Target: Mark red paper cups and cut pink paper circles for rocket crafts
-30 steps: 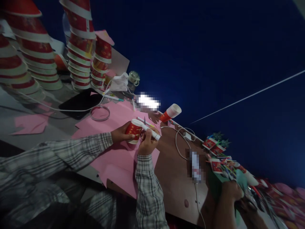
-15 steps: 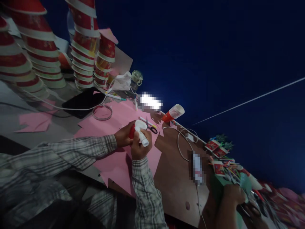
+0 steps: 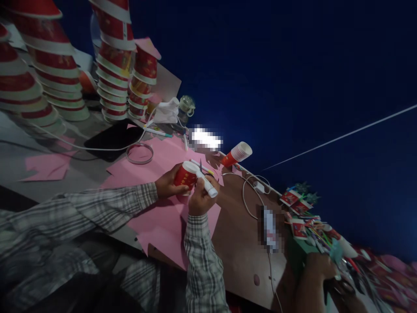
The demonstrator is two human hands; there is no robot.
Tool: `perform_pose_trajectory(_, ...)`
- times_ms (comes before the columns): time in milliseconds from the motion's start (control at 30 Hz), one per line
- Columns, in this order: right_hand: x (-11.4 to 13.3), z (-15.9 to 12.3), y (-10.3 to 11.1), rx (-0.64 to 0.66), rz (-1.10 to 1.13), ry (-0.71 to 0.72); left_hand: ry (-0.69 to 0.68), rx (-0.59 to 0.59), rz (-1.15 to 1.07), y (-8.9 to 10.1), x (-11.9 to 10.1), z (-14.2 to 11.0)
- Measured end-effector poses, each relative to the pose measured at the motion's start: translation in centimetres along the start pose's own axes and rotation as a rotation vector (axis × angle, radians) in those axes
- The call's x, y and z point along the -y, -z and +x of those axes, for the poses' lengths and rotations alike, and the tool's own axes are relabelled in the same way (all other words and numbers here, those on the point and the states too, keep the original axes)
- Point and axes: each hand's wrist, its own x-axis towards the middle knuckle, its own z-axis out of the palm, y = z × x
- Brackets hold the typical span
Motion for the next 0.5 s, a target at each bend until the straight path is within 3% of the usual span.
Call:
perform_pose_trajectory(167, -0.8, 1.1, -0.4, -0.020, 0.226, -0.208, 0.110, 0.172, -0.162, -0.5, 0.3, -0.4)
perform_pose_trajectory(267, -1.6, 2.2, -0.1, -0.003, 0.327, -0.409, 0.166, 0.265, -0.310, -0.9, 0.5, -0.3)
perform_pose_trajectory(400, -2.4, 3.7, 1.0, -0.113, 0.493, -0.607, 0.247, 0.224, -0.455, -0.5, 0.1, 0.6)
perform_pose_trajectory(500, -2.7, 4.0, 1.3, -0.050, 0.493, -0.656, 0.276, 0.191, -0.573, 0.0, -0.6, 1.2)
